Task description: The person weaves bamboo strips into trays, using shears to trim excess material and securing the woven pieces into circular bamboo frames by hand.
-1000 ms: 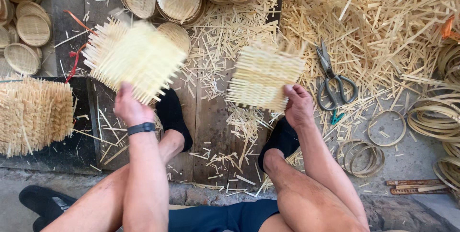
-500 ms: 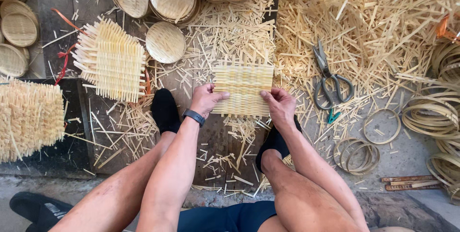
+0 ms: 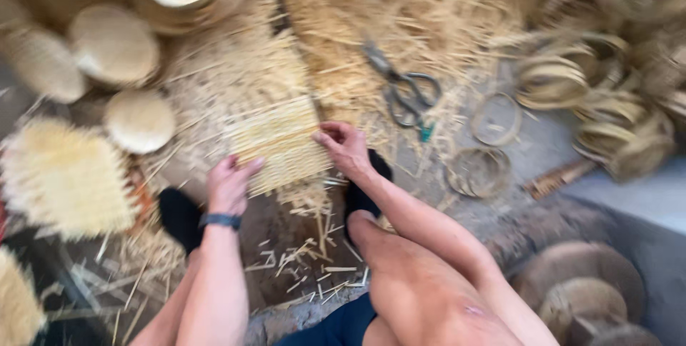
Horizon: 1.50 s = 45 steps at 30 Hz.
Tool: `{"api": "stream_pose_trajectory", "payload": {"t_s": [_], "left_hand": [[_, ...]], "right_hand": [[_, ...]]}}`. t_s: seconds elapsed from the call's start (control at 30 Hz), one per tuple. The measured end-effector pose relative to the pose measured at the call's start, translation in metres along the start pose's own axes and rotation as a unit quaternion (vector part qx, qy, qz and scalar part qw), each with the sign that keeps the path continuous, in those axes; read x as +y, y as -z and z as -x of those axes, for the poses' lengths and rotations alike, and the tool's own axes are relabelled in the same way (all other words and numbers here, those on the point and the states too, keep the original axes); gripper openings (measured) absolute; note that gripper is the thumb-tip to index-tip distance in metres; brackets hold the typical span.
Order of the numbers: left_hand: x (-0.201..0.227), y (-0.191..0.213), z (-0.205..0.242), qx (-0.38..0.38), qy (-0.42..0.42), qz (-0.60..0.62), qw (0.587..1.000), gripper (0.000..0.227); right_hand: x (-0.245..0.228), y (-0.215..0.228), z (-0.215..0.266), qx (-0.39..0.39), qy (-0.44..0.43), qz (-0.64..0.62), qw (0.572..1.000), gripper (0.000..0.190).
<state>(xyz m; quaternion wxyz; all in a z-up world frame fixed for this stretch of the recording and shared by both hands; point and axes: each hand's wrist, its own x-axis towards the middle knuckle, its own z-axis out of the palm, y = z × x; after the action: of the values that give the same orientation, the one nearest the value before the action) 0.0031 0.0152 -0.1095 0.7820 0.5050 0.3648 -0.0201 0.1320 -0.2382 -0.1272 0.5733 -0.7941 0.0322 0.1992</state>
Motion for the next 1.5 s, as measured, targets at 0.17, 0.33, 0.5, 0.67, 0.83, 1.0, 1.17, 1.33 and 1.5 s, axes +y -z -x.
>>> {"api": "stream_pose_trajectory", "payload": {"t_s": [0.17,0.33,0.5,0.67,0.83,1.0,1.17,1.33,1.5], "left_hand": [[0.007,0.004,0.001,0.15,0.056,-0.122,0.98,0.078],[0.01,0.021,0.007,0.236,-0.013,-0.095,0.967,0.079],[0.033,-0.016,0.029,0.272,-0.291,-0.27,0.877,0.047],[0.055,-0.145,0.057,0.009,-0.298,-0.136,0.945,0.022],[0.111,-0.213,0.104,-0.083,-0.182,0.186,0.962,0.029],[0.16,-0.184,0.155,-0.161,-0.131,0.169,0.964,0.024],[0.204,-0.154,0.195,-0.143,0.014,0.23,0.963,0.012],[0.206,-0.131,0.184,-0.242,0.073,0.161,0.954,0.072],[0.181,-0.125,0.179,-0.145,0.088,0.224,0.96,0.07]], "right_hand": [[0.052,0.141,-0.027,0.195,-0.006,-0.056,0.979,0.02],[0.124,0.287,-0.025,0.282,0.015,0.436,0.855,0.03],[0.088,0.288,-0.026,0.242,0.064,0.438,0.863,0.015],[-0.114,0.173,0.028,0.038,0.258,0.243,0.934,0.01],[-0.285,0.108,0.095,-0.157,0.389,0.278,0.864,0.013],[-0.351,0.1,0.113,-0.091,0.593,0.402,0.692,0.027],[-0.342,0.08,0.125,-0.176,0.55,0.383,0.721,0.02],[-0.345,0.05,0.138,-0.216,0.629,0.425,0.614,0.027],[-0.333,0.025,0.144,-0.165,0.596,0.5,0.606,0.018]]}}
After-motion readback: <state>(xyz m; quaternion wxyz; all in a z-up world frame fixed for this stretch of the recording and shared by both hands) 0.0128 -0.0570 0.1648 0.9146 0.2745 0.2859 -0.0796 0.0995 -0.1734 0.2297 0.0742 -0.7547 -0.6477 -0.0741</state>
